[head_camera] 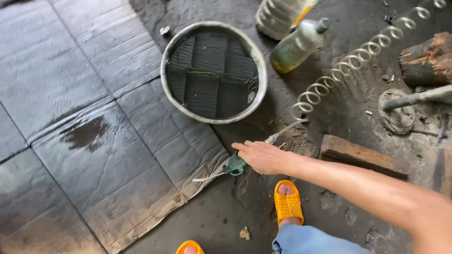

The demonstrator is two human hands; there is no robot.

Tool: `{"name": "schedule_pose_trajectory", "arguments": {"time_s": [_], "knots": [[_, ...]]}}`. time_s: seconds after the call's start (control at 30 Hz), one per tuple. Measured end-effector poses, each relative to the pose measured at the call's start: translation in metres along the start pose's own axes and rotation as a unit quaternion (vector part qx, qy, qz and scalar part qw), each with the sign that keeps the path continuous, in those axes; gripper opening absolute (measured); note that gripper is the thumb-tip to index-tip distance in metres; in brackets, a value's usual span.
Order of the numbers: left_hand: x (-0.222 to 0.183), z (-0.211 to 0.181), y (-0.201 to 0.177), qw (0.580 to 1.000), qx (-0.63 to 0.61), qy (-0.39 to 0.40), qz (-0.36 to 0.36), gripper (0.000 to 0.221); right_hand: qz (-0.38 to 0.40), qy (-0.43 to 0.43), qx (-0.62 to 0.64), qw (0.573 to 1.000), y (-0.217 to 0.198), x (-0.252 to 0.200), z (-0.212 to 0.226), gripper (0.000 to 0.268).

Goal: Cleaning a motorcycle engine component using cleaning fluid and a compressed air nozzle.

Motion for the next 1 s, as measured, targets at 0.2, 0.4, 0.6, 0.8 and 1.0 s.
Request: {"name": "schedule_pose_trajectory", "arguments": {"time_s": [0.2,0.4,0.6,0.8,1.0], "knots": [[0.031,-0.131,0.053,0.983,0.097,-0.026,0.152,0.073,-0.146,0.033,-0.161,0.976,0.041,0.000,-0.057,0.035],[0.076,-0.170,0.172,0.936,0.173,-0.077,0.295,0.060,-0.166,0.036,0.028,0.985,0.064,-0.010,-0.087,0.044],[0.107,-0.132,0.341,0.906,0.316,0.177,0.219,0.014,-0.356,0.013,0.254,0.899,-0.008,-0.030,-0.114,0.020],[0.101,-0.113,0.419,0.923,0.360,0.011,0.138,0.041,-0.426,0.074,0.346,0.833,-0.021,0.002,-0.179,0.012],[0.109,-0.108,0.404,0.932,0.355,-0.021,0.069,0.035,-0.499,0.121,0.084,0.854,-0.012,0.086,-0.202,0.030]]}}
Point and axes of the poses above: each hand's wrist, its own x-axis towards the middle knuckle, its own y-axis out of the palm, z = x × y, the point moved 5 cm from there along x, towards the middle knuckle, and after that the axes turned 7 degrees about -z, right-handed, at the moved point
